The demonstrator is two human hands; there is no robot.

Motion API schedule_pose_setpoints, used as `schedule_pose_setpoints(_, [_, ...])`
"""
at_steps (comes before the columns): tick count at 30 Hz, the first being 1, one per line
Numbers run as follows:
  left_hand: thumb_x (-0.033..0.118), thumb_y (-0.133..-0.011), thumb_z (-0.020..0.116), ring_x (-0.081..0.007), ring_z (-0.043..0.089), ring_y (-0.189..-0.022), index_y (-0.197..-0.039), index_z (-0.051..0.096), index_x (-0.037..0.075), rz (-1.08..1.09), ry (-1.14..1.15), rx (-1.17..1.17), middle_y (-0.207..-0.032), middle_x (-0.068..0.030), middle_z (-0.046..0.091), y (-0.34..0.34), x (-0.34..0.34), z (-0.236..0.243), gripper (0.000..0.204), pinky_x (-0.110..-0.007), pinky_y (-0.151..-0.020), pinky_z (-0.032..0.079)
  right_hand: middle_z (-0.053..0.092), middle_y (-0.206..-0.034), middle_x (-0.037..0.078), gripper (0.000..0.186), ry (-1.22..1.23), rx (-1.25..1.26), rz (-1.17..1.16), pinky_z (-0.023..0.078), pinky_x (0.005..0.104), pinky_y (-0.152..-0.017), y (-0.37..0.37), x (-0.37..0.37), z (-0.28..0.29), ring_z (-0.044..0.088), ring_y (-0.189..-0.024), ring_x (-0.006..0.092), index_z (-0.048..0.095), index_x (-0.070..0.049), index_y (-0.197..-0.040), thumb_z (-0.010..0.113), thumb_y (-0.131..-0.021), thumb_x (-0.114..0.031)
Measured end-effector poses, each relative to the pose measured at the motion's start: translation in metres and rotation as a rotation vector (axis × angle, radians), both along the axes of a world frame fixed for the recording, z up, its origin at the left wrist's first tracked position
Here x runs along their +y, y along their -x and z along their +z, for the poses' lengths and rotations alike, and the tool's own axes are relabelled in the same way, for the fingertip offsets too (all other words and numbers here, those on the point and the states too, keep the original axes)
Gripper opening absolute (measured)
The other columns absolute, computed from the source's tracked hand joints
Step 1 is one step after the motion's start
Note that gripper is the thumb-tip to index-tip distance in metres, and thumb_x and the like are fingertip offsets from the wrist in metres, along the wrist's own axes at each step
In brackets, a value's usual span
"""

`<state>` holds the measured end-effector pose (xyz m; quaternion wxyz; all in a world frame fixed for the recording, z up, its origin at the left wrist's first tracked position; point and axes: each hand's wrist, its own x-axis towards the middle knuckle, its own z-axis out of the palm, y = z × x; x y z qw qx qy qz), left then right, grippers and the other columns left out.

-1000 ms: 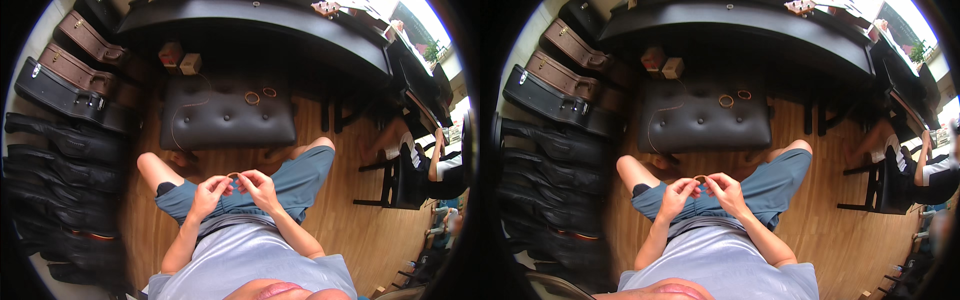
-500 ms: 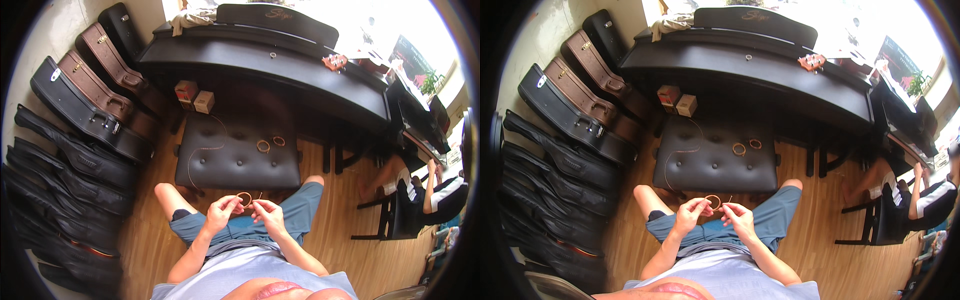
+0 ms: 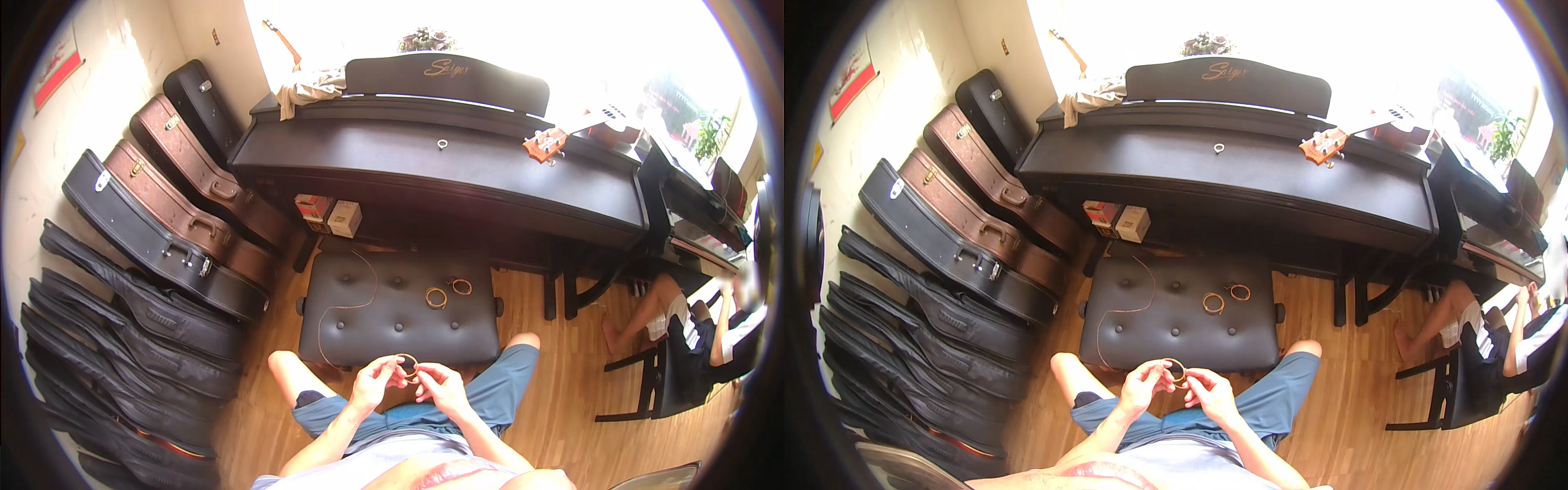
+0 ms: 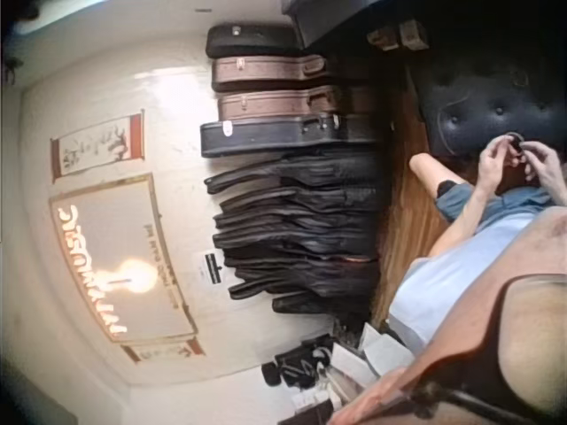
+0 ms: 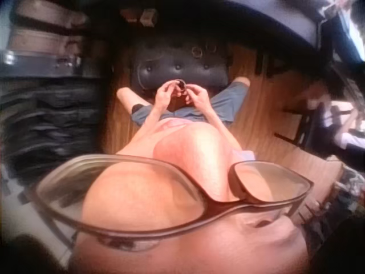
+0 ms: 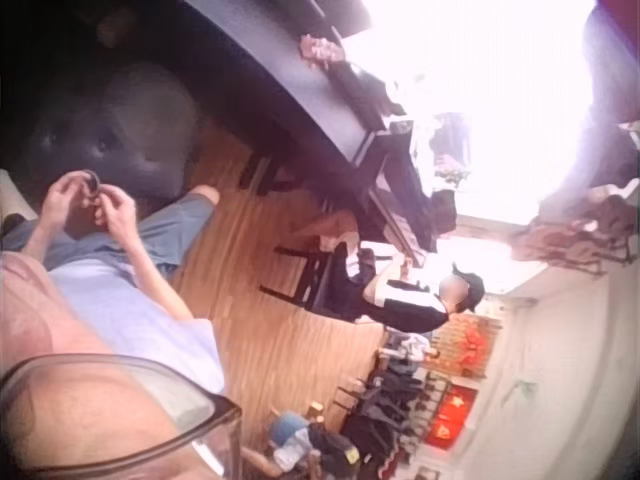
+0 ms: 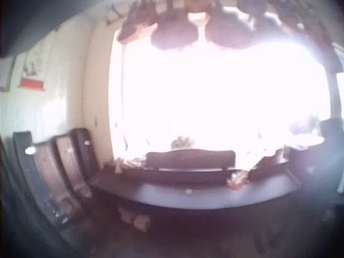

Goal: The person sits on a piano bench and repeatedly shapes a thin copper wire into circular loops by hand. They place each finished loop on the bench and continue forming additional loops from the same wire.

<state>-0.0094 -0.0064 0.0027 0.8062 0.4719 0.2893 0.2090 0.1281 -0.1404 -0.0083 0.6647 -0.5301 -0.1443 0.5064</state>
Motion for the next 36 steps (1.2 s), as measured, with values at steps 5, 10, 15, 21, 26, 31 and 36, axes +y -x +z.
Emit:
schedule_pose_setpoints(5, [0.022,-0.106,0.054,-0.0138,0.067,-0.079,-0.123,0.066,0.001,-0.111,-0.023,0.109,-0.090,-0.0049,0.067,-0.015,0.002,-0.004,0.029,-0.028,-0.076,0.058,0.068,-0.096,0.007,0.025,-0.027,-0.092,0.110,0.059,0.0260,-0.063,-0.019,-0.002,-0.005,0.066,-0.073,0.0118,0.065,0.000,-0.125,0.057,-0.101,-0.002])
schedule_pose_setpoints(10, [0.020,-0.106,0.055,-0.0134,0.066,-0.078,-0.122,0.066,0.002,-0.126,-0.093,0.169,-0.091,-0.0050,0.067,-0.022,-0.004,0.001,0.027,-0.028,-0.076,0.058,0.069,-0.102,0.011,0.027,-0.137,0.008,0.145,0.062,0.0296,-0.074,-0.033,-0.007,-0.007,0.069,-0.085,0.0176,0.064,0.002,-0.126,0.058,-0.100,-0.001])
schedule_pose_setpoints(15, [0.019,-0.105,0.056,-0.0129,0.066,-0.078,-0.119,0.068,0.001,-0.120,-0.093,0.183,-0.089,-0.0049,0.068,-0.021,-0.003,0.005,0.026,-0.028,-0.076,0.058,0.070,-0.108,0.012,0.028,-0.139,-0.033,0.173,0.061,0.0322,-0.082,-0.034,-0.008,0.000,0.070,-0.094,0.0188,0.064,0.001,-0.126,0.062,-0.100,-0.008])
schedule_pose_setpoints(21, [0.020,-0.105,0.056,-0.0139,0.068,-0.076,-0.118,0.069,0.001,-0.165,-0.122,0.210,-0.089,-0.0053,0.069,-0.019,0.009,0.001,0.027,-0.028,-0.076,0.059,0.070,-0.105,0.012,0.031,-0.188,-0.087,0.104,0.059,0.0313,-0.084,-0.024,0.000,-0.008,0.069,-0.090,0.0173,0.062,0.001,-0.126,0.067,-0.097,-0.006])
schedule_pose_setpoints(26, [0.021,-0.105,0.057,-0.0158,0.069,-0.078,-0.118,0.068,0.000,-0.225,-0.106,0.257,-0.087,-0.0064,0.068,-0.017,0.015,-0.008,0.027,-0.029,-0.076,0.060,0.071,-0.096,0.006,0.029,-0.071,-0.264,0.003,0.057,0.0251,-0.074,-0.011,0.012,0.014,0.067,-0.082,0.0111,0.065,-0.004,-0.124,0.069,-0.096,-0.008])
schedule_pose_setpoints(31, [0.020,-0.105,0.057,-0.0179,0.071,-0.079,-0.114,0.067,-0.001,-0.190,-0.052,0.220,-0.087,-0.0082,0.068,-0.015,0.016,-0.003,0.025,-0.030,-0.075,0.061,0.073,-0.100,0.004,0.024,-0.040,-0.302,-0.111,0.055,0.0213,-0.065,-0.011,0.017,0.007,0.066,-0.078,0.0072,0.071,-0.003,-0.119,0.069,-0.097,-0.013])
schedule_pose_setpoints(36, [0.019,-0.104,0.058,-0.0197,0.072,-0.084,-0.116,0.067,-0.001,-0.123,-0.107,0.174,-0.092,-0.0106,0.071,-0.019,0.023,0.005,0.026,-0.031,-0.079,0.061,0.073,-0.097,0.007,0.028,-0.019,-0.127,-0.239,0.057,0.0232,-0.060,-0.018,0.020,0.008,0.065,-0.069,0.0089,0.069,0.001,-0.120,0.070,-0.096,-0.014])
